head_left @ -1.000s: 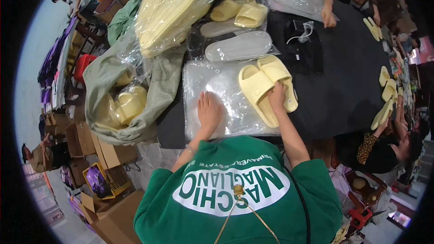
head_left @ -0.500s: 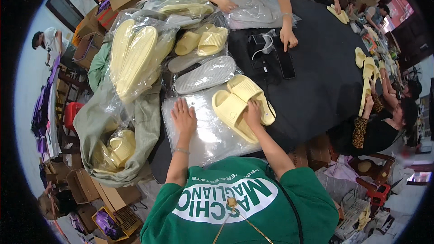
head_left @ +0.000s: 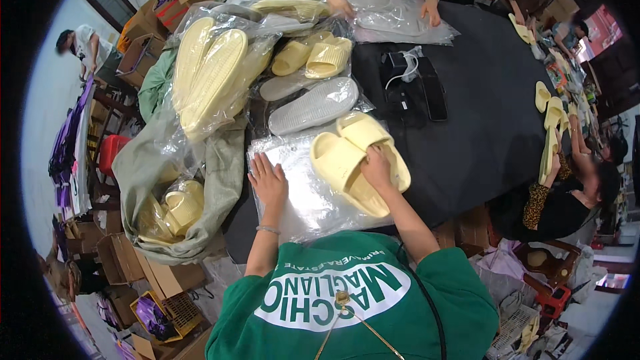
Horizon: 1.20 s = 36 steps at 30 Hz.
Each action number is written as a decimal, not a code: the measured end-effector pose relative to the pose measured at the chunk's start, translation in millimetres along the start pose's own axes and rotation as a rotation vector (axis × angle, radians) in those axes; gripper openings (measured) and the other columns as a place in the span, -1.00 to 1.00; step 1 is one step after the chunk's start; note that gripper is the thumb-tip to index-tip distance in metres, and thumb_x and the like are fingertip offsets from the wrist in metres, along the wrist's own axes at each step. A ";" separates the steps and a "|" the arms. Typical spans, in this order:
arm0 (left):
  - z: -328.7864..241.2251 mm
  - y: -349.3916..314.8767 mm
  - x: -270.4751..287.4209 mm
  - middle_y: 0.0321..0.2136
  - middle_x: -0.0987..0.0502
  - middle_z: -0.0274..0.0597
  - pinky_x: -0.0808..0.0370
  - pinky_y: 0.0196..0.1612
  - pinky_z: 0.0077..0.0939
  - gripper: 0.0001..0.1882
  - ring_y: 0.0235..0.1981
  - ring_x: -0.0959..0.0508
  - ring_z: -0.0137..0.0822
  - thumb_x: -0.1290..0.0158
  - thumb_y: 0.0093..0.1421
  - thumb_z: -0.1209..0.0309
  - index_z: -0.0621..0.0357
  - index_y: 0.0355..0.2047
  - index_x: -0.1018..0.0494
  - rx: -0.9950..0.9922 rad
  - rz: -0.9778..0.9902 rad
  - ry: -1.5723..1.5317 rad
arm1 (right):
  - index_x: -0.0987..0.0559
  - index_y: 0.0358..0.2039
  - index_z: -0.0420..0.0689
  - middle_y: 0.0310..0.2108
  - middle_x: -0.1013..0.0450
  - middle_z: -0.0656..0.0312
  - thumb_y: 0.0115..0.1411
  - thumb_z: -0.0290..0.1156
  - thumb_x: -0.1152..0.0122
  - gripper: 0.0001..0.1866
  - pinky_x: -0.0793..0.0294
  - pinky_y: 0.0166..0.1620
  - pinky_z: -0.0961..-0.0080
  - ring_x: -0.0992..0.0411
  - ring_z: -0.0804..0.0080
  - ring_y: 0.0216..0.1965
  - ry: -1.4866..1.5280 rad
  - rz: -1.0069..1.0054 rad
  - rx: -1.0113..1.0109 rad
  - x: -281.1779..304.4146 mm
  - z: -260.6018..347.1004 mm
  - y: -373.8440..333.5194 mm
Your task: The person places pairs of yellow and black slippers into clear plastic bags on a table. They retrieve the slippers from a large green sack and arrange them inside the bags, occasionally adjusting the bags or the slippers. Other people are visible in the background performing similar tasks.
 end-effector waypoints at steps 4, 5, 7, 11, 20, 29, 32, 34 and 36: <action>-0.3 -0.7 0.7 0.31 0.04 -0.10 0.13 0.29 -0.02 -0.36 0.33 0.06 -0.11 0.33 0.29 0.08 0.12 0.29 0.06 0.010 -0.002 0.009 | -0.45 -0.38 -0.24 -0.23 -0.41 0.03 -0.02 -0.45 -0.07 -0.83 -0.32 -0.05 0.14 -0.29 0.03 -0.06 0.015 0.092 0.081 -4.5 42.1 -0.3; -1.3 0.2 1.8 0.31 0.04 -0.10 0.12 0.28 -0.02 -0.37 0.33 0.06 -0.11 0.33 0.29 0.09 0.12 0.29 0.05 0.004 -0.005 0.011 | -0.45 -0.37 -0.23 -0.23 -0.41 0.04 -0.02 -0.45 -0.07 -0.82 -0.30 -0.04 0.14 -0.29 0.04 -0.06 -0.010 0.096 0.149 -10.6 40.9 0.0; -1.9 0.4 3.8 0.30 0.03 -0.10 0.11 0.28 -0.02 -0.37 0.32 0.05 -0.11 0.31 0.29 0.10 0.13 0.29 0.04 -0.006 -0.012 0.016 | -0.46 -0.36 -0.23 -0.22 -0.42 0.07 -0.02 -0.46 -0.06 -0.81 -0.27 -0.03 0.14 -0.30 0.05 -0.07 -0.061 0.105 0.285 -27.5 34.5 1.2; -2.7 0.6 4.9 0.30 0.02 -0.10 0.09 0.27 -0.01 -0.38 0.32 0.05 -0.10 0.31 0.29 0.10 0.13 0.28 0.02 -0.009 -0.029 0.015 | -0.44 -0.43 -0.26 -0.29 -0.41 -0.01 -0.12 -0.55 0.00 -0.82 -0.29 -0.07 0.11 -0.29 -0.05 -0.14 0.035 0.022 0.312 -27.2 24.9 5.0; 2.7 -1.9 -4.4 0.31 0.04 -0.16 0.06 0.26 0.00 -0.38 0.33 0.06 -0.15 0.31 0.29 0.07 0.10 0.28 0.01 -0.020 -0.018 0.043 | -0.53 -0.38 -0.21 -0.29 -0.45 0.11 -0.09 -0.54 0.00 -0.78 -0.25 0.00 0.19 -0.33 0.11 -0.13 -0.029 0.201 0.462 -25.9 95.4 -18.1; 4.4 1.5 -5.3 0.31 0.03 -0.21 0.02 0.25 0.00 -0.38 0.32 0.03 -0.18 0.30 0.29 0.04 0.06 0.28 -0.02 -0.028 -0.048 0.046 | -0.43 -0.03 -0.13 -0.05 -0.38 0.10 0.02 -0.48 -0.10 -0.58 -0.18 0.10 0.22 -0.26 0.10 0.04 0.125 0.042 0.310 -42.2 74.0 -5.2; 3.8 0.9 -12.8 0.31 0.03 -0.22 0.01 0.25 -0.02 -0.38 0.32 0.03 -0.19 0.29 0.29 0.04 0.05 0.28 -0.01 -0.019 -0.041 0.052 | -0.45 -0.05 -0.14 -0.05 -0.38 0.10 -0.01 -0.57 -0.13 -0.57 -0.25 0.09 0.26 -0.30 0.10 0.02 0.183 0.025 0.235 -4.7 51.6 -28.7; 7.9 0.6 -16.7 0.31 0.03 -0.22 0.01 0.25 -0.03 -0.38 0.32 0.03 -0.20 0.28 0.28 0.05 0.05 0.28 -0.01 -0.001 -0.029 0.065 | -0.48 -0.10 -0.17 -0.06 -0.38 0.08 0.01 -0.55 -0.14 -0.63 -0.29 0.05 0.29 -0.32 0.10 -0.01 0.203 0.009 0.132 17.2 23.6 -49.1; 8.6 -0.7 -12.7 0.31 0.03 -0.22 0.01 0.25 -0.05 -0.38 0.32 0.02 -0.20 0.28 0.28 0.06 0.07 0.28 -0.02 -0.020 -0.040 0.020 | -0.46 -0.09 -0.19 -0.11 -0.39 0.01 0.05 -0.52 -0.14 -0.65 -0.30 0.02 0.25 -0.33 0.03 -0.05 0.120 -0.042 0.126 51.1 9.1 -66.6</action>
Point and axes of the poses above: each hand's wrist, its own y-axis towards the middle knuckle, its own x-axis out of the back of the hand, z = x × y, the point moved 5 cm from there along y, towards the middle knuckle
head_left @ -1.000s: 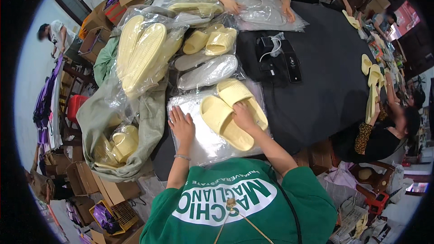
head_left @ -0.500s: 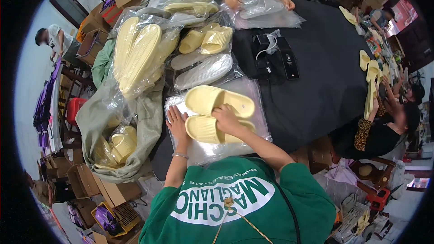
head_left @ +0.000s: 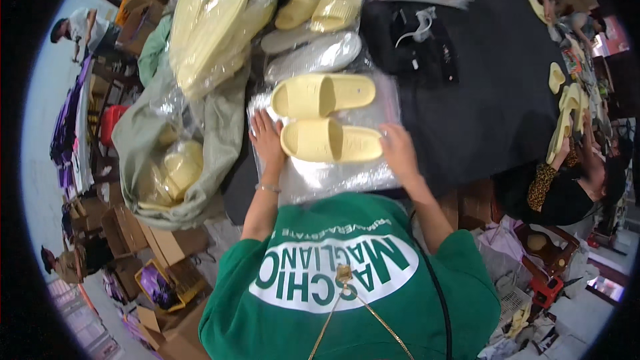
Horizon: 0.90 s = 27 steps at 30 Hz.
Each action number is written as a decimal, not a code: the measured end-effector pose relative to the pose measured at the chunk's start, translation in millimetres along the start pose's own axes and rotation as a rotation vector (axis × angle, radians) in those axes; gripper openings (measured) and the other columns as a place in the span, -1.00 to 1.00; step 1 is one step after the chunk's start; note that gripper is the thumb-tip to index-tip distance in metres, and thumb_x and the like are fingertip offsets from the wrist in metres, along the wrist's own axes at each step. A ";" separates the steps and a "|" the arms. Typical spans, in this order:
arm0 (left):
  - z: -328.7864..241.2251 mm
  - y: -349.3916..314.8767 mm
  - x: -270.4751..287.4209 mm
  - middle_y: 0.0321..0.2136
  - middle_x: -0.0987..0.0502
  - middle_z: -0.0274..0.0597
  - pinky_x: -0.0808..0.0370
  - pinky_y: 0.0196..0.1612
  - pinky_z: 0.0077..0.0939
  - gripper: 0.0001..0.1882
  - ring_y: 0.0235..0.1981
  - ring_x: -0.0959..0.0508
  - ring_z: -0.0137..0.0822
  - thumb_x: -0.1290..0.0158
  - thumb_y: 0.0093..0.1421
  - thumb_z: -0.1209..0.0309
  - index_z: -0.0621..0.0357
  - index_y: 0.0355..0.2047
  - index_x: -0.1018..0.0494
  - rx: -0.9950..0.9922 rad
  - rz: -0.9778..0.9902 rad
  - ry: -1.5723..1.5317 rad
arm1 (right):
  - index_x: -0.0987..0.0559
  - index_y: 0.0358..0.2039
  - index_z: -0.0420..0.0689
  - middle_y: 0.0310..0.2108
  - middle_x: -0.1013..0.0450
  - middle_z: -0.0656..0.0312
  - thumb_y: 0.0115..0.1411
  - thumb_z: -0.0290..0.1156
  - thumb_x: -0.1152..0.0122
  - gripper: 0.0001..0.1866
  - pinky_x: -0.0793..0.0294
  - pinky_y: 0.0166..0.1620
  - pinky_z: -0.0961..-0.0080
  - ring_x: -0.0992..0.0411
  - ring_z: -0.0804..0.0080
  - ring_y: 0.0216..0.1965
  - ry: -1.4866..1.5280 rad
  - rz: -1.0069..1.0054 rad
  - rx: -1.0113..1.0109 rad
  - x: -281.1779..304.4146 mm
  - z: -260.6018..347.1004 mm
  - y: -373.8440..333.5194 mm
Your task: The person places pairs of yellow and black slippers into clear plastic bags on a table. They retrieve the slippers from a large green sack and arrange them inside the bags, occasionally adjusting the bags or the slippers. Other people are visible in the background performing similar tasks.
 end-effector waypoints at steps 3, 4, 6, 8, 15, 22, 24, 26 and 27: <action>16.4 -7.8 4.6 0.29 -0.04 -0.14 0.05 0.27 -0.09 -0.46 0.32 0.02 -0.13 0.21 0.24 0.39 0.14 0.25 -0.06 0.015 -0.116 -0.277 | -0.43 -0.07 -0.23 -0.11 -0.38 -0.02 0.11 -0.45 -0.11 -0.65 -0.31 0.01 0.28 -0.34 0.02 -0.06 0.017 -0.039 -0.189 30.2 -25.5 -30.0; 17.7 -12.2 11.2 0.28 -0.05 -0.12 0.07 0.28 -0.10 -0.45 0.32 0.02 -0.12 0.20 0.22 0.45 0.15 0.25 -0.07 0.028 -0.124 -0.314 | -0.41 -0.06 -0.26 -0.14 -0.40 -0.02 0.15 -0.40 -0.10 -0.65 -0.33 -0.01 0.30 -0.38 0.08 -0.09 0.032 -0.053 -0.245 36.4 -31.4 -43.0; 13.1 -31.4 33.2 0.28 -0.06 -0.11 0.09 0.28 -0.10 -0.44 0.32 0.01 -0.11 0.19 0.22 0.45 0.16 0.25 -0.06 -0.009 -0.104 -0.373 | -0.41 -0.06 -0.27 -0.15 -0.40 -0.02 0.17 -0.32 -0.12 -0.62 -0.34 -0.04 0.29 -0.40 0.14 -0.15 0.052 -0.068 -0.345 42.5 -42.2 -62.6; 11.1 -62.2 48.0 0.27 -0.06 -0.10 0.10 0.28 -0.09 -0.45 0.32 0.01 -0.10 0.19 0.23 0.43 0.15 0.25 -0.06 -0.018 -0.020 -0.425 | -0.46 -0.12 -0.26 -0.19 -0.41 0.00 0.17 -0.28 -0.14 -0.65 -0.34 -0.07 0.31 -0.40 0.16 -0.20 0.092 -0.027 -0.429 36.6 -56.4 -79.8; 11.8 -133.6 27.4 0.28 -0.06 -0.11 0.10 0.28 -0.03 -0.47 0.32 0.02 -0.10 0.29 0.31 0.22 0.11 0.26 -0.06 -0.064 0.260 -0.263 | -0.55 -0.42 -0.19 -0.32 -0.40 0.08 0.08 -0.24 -0.24 -0.75 -0.33 -0.16 0.35 -0.37 0.19 -0.27 -0.168 -0.168 -0.173 35.4 -21.2 -72.0; -1.2 -138.2 24.7 0.29 -0.03 -0.15 0.10 0.28 -0.07 -0.40 0.31 0.00 -0.13 0.24 0.27 0.13 0.08 0.28 -0.03 -0.063 0.182 -0.094 | -0.54 -0.55 -0.19 -0.24 -0.40 0.13 0.01 -0.32 -0.22 -0.81 -0.32 -0.15 0.25 -0.36 0.14 -0.20 -0.058 0.047 -0.279 29.1 -60.2 -93.8; -2.3 -138.7 24.1 0.29 -0.03 -0.15 0.10 0.28 -0.08 -0.39 0.31 -0.01 -0.13 0.24 0.27 0.12 0.07 0.28 -0.03 -0.054 0.174 -0.086 | -0.54 -0.56 -0.18 -0.24 -0.40 0.14 -0.01 -0.32 -0.20 -0.82 -0.31 -0.13 0.24 -0.36 0.15 -0.17 -0.147 0.100 -0.379 22.1 -68.0 -106.7; -1.1 -139.0 22.1 0.29 -0.04 -0.15 0.11 0.28 -0.09 -0.39 0.31 -0.02 -0.13 0.24 0.26 0.11 0.07 0.27 -0.04 -0.054 0.167 -0.087 | -0.54 -0.54 -0.15 -0.26 -0.39 0.14 -0.01 -0.29 -0.19 -0.82 -0.28 -0.10 0.22 -0.35 0.16 -0.16 -0.270 0.125 -0.443 13.5 -71.7 -112.1; -0.6 -139.4 21.8 0.29 -0.04 -0.15 0.11 0.28 -0.09 -0.39 0.30 -0.02 -0.13 0.24 0.26 0.11 0.07 0.27 -0.04 -0.057 0.165 -0.080 | -0.54 -0.51 -0.14 -0.27 -0.38 0.14 -0.01 -0.29 -0.19 -0.82 -0.28 -0.09 0.22 -0.35 0.16 -0.16 -0.327 0.165 -0.469 12.8 -64.5 -107.8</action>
Point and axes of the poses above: each hand's wrist, its own y-axis towards the middle knuckle, its own x-axis out of the back of the hand, z = x × y, the point moved 5 cm from there along y, towards the middle knuckle
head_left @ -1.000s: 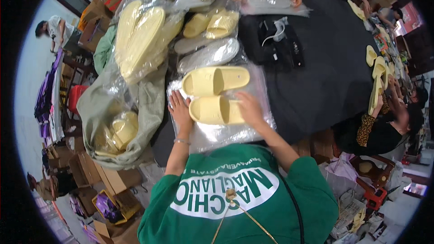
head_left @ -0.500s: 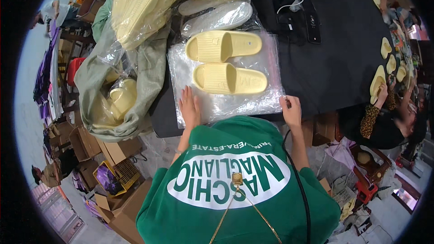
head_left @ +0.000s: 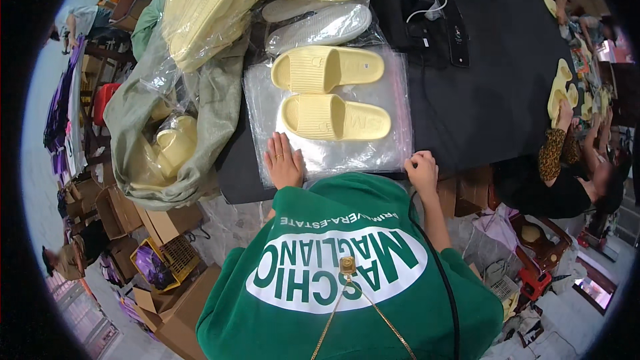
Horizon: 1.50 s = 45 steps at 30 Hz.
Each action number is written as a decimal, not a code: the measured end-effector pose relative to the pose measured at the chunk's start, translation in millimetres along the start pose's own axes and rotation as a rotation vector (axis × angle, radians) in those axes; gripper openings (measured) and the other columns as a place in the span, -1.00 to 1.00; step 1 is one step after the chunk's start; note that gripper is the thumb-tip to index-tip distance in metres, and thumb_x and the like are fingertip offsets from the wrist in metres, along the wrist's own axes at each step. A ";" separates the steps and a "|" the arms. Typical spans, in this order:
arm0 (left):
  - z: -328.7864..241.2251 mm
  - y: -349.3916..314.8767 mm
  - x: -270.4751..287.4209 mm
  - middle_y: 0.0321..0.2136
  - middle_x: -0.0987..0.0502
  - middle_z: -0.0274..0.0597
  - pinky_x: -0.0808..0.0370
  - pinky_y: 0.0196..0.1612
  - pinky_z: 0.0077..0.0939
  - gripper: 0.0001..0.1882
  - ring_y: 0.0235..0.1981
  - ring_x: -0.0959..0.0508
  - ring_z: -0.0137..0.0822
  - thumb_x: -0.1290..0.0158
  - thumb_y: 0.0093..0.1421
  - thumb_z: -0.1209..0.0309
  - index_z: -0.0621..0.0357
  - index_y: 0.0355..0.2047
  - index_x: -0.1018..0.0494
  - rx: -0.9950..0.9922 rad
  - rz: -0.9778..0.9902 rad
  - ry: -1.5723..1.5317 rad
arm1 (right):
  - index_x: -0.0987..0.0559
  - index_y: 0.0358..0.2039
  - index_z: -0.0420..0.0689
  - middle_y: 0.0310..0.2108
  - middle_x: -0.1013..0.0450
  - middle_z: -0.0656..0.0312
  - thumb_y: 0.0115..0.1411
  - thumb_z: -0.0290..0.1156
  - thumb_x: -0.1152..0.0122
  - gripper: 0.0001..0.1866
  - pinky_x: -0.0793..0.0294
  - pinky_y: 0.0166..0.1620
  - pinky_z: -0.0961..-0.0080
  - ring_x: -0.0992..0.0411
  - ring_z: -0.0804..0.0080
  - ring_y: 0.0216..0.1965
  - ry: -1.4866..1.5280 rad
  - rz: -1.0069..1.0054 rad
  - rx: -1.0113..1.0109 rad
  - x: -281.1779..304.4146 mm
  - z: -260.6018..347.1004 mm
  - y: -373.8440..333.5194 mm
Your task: The person places pairs of yellow and black slippers into clear plastic bags on a table. They retrieve the slippers from a large green sack and arrange them inside the bags, occasionally adjusting the bags or the slippers. Other people are visible in the background performing similar tasks.
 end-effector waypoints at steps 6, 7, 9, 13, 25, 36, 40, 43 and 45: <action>-0.5 -3.1 0.7 0.28 -0.05 -0.14 0.11 0.28 -0.10 -0.38 0.30 -0.03 -0.13 0.23 0.26 0.11 0.07 0.27 -0.04 -0.013 -0.015 0.009 | -0.45 -0.22 -0.12 -0.18 -0.31 0.07 -0.03 -0.36 -0.27 -0.66 -0.28 -0.06 0.21 -0.32 0.08 -0.11 0.053 -0.089 0.225 56.1 80.4 11.7; -0.8 -3.8 0.8 0.28 -0.05 -0.14 0.11 0.28 -0.10 -0.38 0.30 -0.03 -0.14 0.22 0.26 0.11 0.07 0.27 -0.04 -0.013 -0.014 0.008 | -0.44 -0.18 -0.14 -0.17 -0.31 0.07 -0.04 -0.35 -0.28 -0.62 -0.28 -0.05 0.21 -0.31 0.08 -0.10 0.067 -0.097 0.329 56.4 95.4 17.7; -0.5 -0.5 1.8 0.28 -0.05 -0.14 0.11 0.28 -0.10 -0.38 0.30 -0.03 -0.14 0.22 0.25 0.11 0.08 0.27 -0.05 -0.026 -0.016 0.021 | -0.43 -0.11 -0.20 -0.07 -0.31 0.07 -0.04 -0.32 -0.29 -0.53 -0.25 0.02 0.21 -0.28 0.08 -0.02 0.036 -0.046 0.443 50.3 126.6 34.6; 1.9 -1.4 1.0 0.28 -0.05 -0.11 0.11 0.28 -0.13 -0.37 0.31 -0.02 -0.16 0.18 0.23 0.12 0.10 0.26 -0.07 -0.014 -0.006 0.024 | -0.27 0.06 -0.21 0.10 -0.21 -0.01 -0.20 -0.36 -0.41 -0.23 -0.12 0.16 0.16 -0.17 0.01 0.13 0.157 0.012 0.682 2.3 179.7 79.8; -4.8 -2.4 1.5 0.26 -0.10 -0.11 0.03 0.25 -0.10 -0.42 0.29 -0.06 -0.11 0.30 0.28 0.12 0.14 0.24 -0.10 -0.016 0.032 0.150 | -0.54 -0.59 -0.09 -0.45 -0.42 0.22 -0.23 -0.48 -0.10 -0.89 0.07 0.27 0.10 -0.35 0.24 -0.15 0.192 -0.049 0.967 -50.4 243.1 104.5; -11.9 -4.7 10.5 0.30 0.02 -0.10 0.09 0.27 -0.06 -0.40 0.32 0.04 -0.11 0.36 0.30 0.11 0.14 0.28 0.00 -0.015 0.065 0.084 | -0.52 -0.53 -0.10 -0.45 -0.43 0.22 -0.12 -0.46 -0.12 -0.92 -0.14 0.17 0.23 -0.36 0.26 -0.20 -0.014 -0.173 0.918 -46.0 145.6 109.6; -10.5 -4.1 8.2 0.30 0.03 -0.08 0.10 0.27 -0.06 -0.38 0.32 0.04 -0.10 0.33 0.30 0.10 0.15 0.28 0.02 -0.030 0.034 0.087 | -0.55 -0.43 -0.20 -0.37 -0.48 0.14 -0.03 -0.38 -0.11 -0.82 -0.24 -0.01 0.25 -0.36 0.19 -0.23 0.331 -0.363 0.758 8.8 147.4 114.9; -12.9 -4.4 11.7 0.29 0.00 -0.06 0.09 0.26 -0.08 -0.39 0.31 0.02 -0.09 0.31 0.30 0.13 0.16 0.28 0.00 -0.027 0.037 0.111 | -0.53 -0.49 -0.19 -0.43 -0.45 0.13 -0.05 -0.38 -0.13 -0.85 -0.25 -0.06 0.27 -0.36 0.18 -0.26 0.385 -0.423 0.801 67.0 166.1 91.9; -12.7 -5.8 12.5 0.29 -0.02 -0.05 0.08 0.26 -0.08 -0.40 0.31 0.00 -0.09 0.30 0.30 0.13 0.16 0.27 -0.02 -0.028 0.018 0.105 | -0.51 -0.53 -0.18 -0.47 -0.42 0.13 -0.06 -0.37 -0.15 -0.86 -0.25 -0.09 0.28 -0.36 0.18 -0.29 0.318 -0.477 0.811 107.3 162.5 83.7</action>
Point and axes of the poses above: each hand's wrist, its own y-axis towards the middle knuckle, its own x-axis out of the back of the hand, z = x × y, the point moved 5 cm from there along y, towards the middle knuckle
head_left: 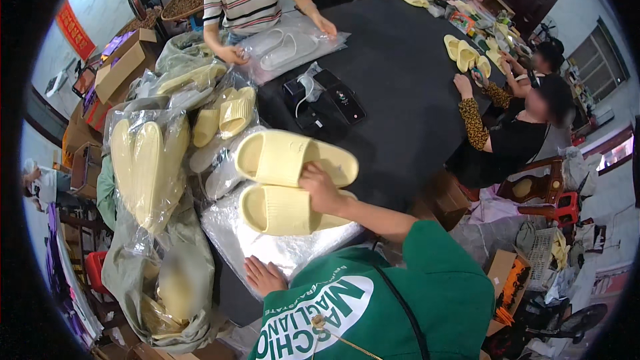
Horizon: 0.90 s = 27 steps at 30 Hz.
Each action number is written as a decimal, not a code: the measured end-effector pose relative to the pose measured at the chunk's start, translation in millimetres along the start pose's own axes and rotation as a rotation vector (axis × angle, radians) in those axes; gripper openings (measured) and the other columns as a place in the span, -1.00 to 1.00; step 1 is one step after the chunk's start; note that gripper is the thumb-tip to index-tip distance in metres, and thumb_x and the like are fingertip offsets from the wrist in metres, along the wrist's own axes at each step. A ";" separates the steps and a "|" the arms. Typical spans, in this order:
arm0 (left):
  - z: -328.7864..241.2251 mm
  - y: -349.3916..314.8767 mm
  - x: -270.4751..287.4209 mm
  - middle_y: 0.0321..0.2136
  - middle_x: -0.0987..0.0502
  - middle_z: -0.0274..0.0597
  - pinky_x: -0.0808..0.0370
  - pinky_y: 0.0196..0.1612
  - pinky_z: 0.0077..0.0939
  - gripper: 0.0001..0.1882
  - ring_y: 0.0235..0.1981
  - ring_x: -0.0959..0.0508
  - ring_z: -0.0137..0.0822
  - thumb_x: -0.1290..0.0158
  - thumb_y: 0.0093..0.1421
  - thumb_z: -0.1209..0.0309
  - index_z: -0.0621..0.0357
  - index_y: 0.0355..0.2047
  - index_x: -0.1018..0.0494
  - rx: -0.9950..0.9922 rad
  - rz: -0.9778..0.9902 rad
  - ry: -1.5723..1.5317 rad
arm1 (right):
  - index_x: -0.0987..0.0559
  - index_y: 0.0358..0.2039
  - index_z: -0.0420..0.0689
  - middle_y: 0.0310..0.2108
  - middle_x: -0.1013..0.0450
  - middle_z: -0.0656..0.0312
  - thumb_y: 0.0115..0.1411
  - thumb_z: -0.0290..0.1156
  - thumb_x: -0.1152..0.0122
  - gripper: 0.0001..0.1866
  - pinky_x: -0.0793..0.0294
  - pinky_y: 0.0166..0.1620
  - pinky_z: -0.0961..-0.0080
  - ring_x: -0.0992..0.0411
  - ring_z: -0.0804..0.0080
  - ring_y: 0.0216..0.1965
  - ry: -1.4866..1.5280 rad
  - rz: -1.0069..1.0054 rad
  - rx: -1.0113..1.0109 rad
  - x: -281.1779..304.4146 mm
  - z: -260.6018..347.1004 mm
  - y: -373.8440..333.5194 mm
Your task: The person places pairs of yellow and black slippers into clear plastic bags on a table. They retrieve the slippers from a large green sack and arrange them inside the bags, occasionally adjusting the bags or the slippers. Other people are visible in the background performing similar tasks.
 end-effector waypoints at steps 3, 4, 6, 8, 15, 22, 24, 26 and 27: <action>2.5 -2.1 -3.5 0.27 -0.07 -0.03 -0.01 0.22 -0.07 -0.41 0.29 -0.06 -0.09 0.30 0.31 0.12 0.18 0.25 -0.06 -0.040 -0.073 0.035 | -0.49 -0.59 -0.12 -0.53 -0.39 0.15 -0.10 -0.38 -0.16 -0.90 -0.25 -0.21 0.26 -0.36 0.19 -0.35 -0.129 -0.201 0.011 76.3 -18.4 31.9; 2.0 -0.9 -4.1 0.26 -0.08 -0.03 -0.03 0.22 -0.07 -0.41 0.29 -0.07 -0.08 0.30 0.31 0.12 0.18 0.25 -0.07 -0.055 -0.091 0.042 | -0.49 -0.58 -0.13 -0.50 -0.42 0.14 -0.09 -0.40 -0.14 -0.91 -0.26 -0.25 0.21 -0.38 0.17 -0.36 -0.312 -0.367 0.084 107.1 -36.7 40.4; 4.2 -1.1 -4.4 0.25 -0.11 -0.01 -0.06 0.20 -0.06 -0.42 0.28 -0.09 -0.07 0.31 0.31 0.11 0.20 0.23 -0.10 -0.070 -0.122 0.046 | -0.50 -0.53 -0.14 -0.41 -0.46 0.10 -0.09 -0.47 -0.09 -0.93 -0.27 -0.23 0.19 -0.40 0.09 -0.31 -0.514 -0.312 -0.173 163.8 -102.8 59.0; 7.0 -2.8 -3.2 0.24 -0.11 -0.01 -0.06 0.20 -0.05 -0.42 0.27 -0.10 -0.07 0.30 0.30 0.11 0.20 0.23 -0.11 -0.048 -0.103 0.036 | -0.49 -0.26 -0.14 -0.30 -0.46 0.08 -0.04 -0.55 -0.06 -0.73 -0.24 -0.09 0.12 -0.37 0.04 -0.14 -0.720 -0.282 -0.505 210.8 -152.5 69.3; 6.7 1.5 2.5 0.26 -0.09 -0.01 -0.02 0.22 -0.03 -0.37 0.28 -0.06 -0.07 0.29 0.27 0.07 0.19 0.24 -0.09 -0.029 -0.011 -0.044 | 0.00 0.29 0.00 0.05 -0.34 -0.02 0.10 -0.51 0.05 -0.27 -0.30 0.04 0.15 -0.31 -0.02 0.04 -0.504 -0.330 -0.935 262.0 -261.6 -1.6; 5.2 -1.2 -0.8 0.28 -0.01 0.02 0.05 0.25 -0.03 -0.37 0.31 0.01 -0.05 0.33 0.29 0.07 0.21 0.26 -0.04 -0.025 -0.005 -0.024 | 0.12 0.31 -0.08 -0.21 -0.46 -0.16 0.05 -0.51 0.05 -0.19 -0.39 -0.16 0.08 -0.45 -0.10 -0.23 -0.635 -0.506 -0.921 349.7 -244.2 33.0; 4.4 -1.0 -1.1 0.29 0.01 0.00 0.09 0.26 0.00 -0.37 0.32 0.04 -0.05 0.35 0.30 0.06 0.19 0.27 -0.02 -0.012 -0.001 -0.006 | 0.16 0.31 -0.07 -0.20 -0.45 -0.21 0.02 -0.48 0.02 -0.15 -0.40 -0.14 0.09 -0.45 -0.09 -0.21 -0.595 -0.524 -0.894 385.9 -234.9 58.4; 5.1 -1.9 -4.1 0.29 0.01 -0.02 0.11 0.26 0.03 -0.36 0.32 0.05 -0.06 0.36 0.30 0.05 0.16 0.27 0.00 -0.002 -0.008 0.023 | 0.18 0.32 -0.05 -0.17 -0.44 -0.21 0.00 -0.43 -0.04 -0.10 -0.39 -0.10 0.11 -0.44 -0.10 -0.14 -0.693 -0.514 -0.994 426.7 -234.9 76.1; 6.7 -1.3 -9.6 0.29 0.01 -0.04 0.12 0.26 0.05 -0.36 0.32 0.06 -0.06 0.37 0.30 0.05 0.15 0.28 0.00 0.004 -0.019 0.041 | 0.14 0.30 -0.08 -0.22 -0.45 -0.24 0.05 -0.37 -0.02 -0.16 -0.41 -0.13 0.10 -0.45 -0.12 -0.16 -0.767 -0.523 -0.934 445.1 -238.1 83.8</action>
Point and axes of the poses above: each hand's wrist, its own y-axis towards the middle knuckle, its own x-axis out of the back of the hand, z = x × y, the point moved 5 cm from there along y, towards the middle knuckle
